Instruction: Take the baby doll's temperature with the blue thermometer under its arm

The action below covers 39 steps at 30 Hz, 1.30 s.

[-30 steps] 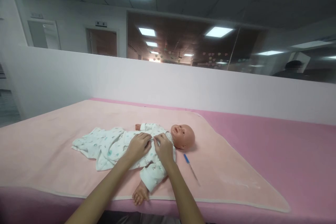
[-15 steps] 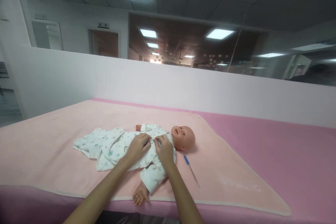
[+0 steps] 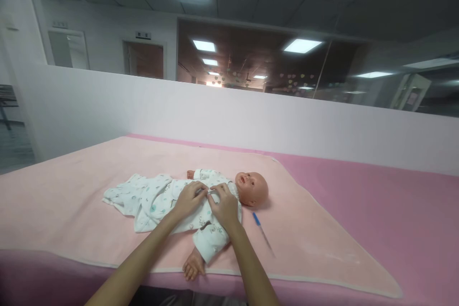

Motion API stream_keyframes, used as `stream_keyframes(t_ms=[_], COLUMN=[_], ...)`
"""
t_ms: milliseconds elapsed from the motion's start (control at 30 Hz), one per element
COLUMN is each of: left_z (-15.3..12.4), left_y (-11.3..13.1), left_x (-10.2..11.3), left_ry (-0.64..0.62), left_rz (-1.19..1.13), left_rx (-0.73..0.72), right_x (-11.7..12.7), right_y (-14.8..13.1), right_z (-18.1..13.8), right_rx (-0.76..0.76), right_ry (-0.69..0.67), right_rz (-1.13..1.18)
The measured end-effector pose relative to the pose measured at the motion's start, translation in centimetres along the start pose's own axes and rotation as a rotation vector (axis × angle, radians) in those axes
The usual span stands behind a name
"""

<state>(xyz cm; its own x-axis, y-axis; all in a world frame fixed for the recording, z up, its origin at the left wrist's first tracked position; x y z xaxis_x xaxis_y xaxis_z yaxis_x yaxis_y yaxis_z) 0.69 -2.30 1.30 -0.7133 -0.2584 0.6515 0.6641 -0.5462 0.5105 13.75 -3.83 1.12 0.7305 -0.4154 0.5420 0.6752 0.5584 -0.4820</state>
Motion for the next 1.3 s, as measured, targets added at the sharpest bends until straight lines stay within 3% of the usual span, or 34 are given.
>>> stream_keyframes(t_ms=[267,433,533,633,833,1133,1300], left_z=[0.1,-0.4,-1.1,-1.7,-2.1,-2.3,-2.3], left_y=[-0.7,-2.5,-3.6,-4.0,-3.5,-2.7,-2.7], left_x=[0.7,2.7,3.9,4.4,3.9,3.2,3.1], left_ry=[0.047,-0.091,-0.157,-0.168,-0.129,-0.029,-0.031], left_rz=[-0.147,-0.204,-0.236,-0.268,-0.151,0.161,0.177], left_rx=[0.055,0.109,0.144,0.123,0.024,-0.093,-0.079], right_x=[-0.1,-1.2,-2.8,-3.7,-3.6,-3.8,-3.8], right_y=[0.0,-2.5,-4.2,-4.5,-3.4,-3.0,-3.1], right_z=[-0.1,0.3,0.5,0.8,0.9,1.0,1.0], right_rx=[0.025,0.154,0.249,0.221,0.126,0.086,0.077], right_ry=[-0.009,-0.099,-0.188,-0.178,-0.134,-0.15,-0.141], right_rz=[-0.132,-0.276,-0.259,-0.171,0.013,0.021,0.052])
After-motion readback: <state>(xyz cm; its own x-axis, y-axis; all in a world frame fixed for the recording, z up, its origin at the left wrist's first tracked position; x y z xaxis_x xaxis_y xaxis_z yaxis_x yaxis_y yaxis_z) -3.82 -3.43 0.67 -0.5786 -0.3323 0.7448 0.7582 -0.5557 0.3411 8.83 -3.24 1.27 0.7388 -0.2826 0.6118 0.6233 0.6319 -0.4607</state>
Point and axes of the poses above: each hand's wrist, its own z-axis towards the middle knuckle, its own x-axis out of the back of the hand, y = z × x, the point moved 4 cm from there along z, towards the middle knuckle, and after that the axes turned 8 degrees about z, right-handed, at the moved point
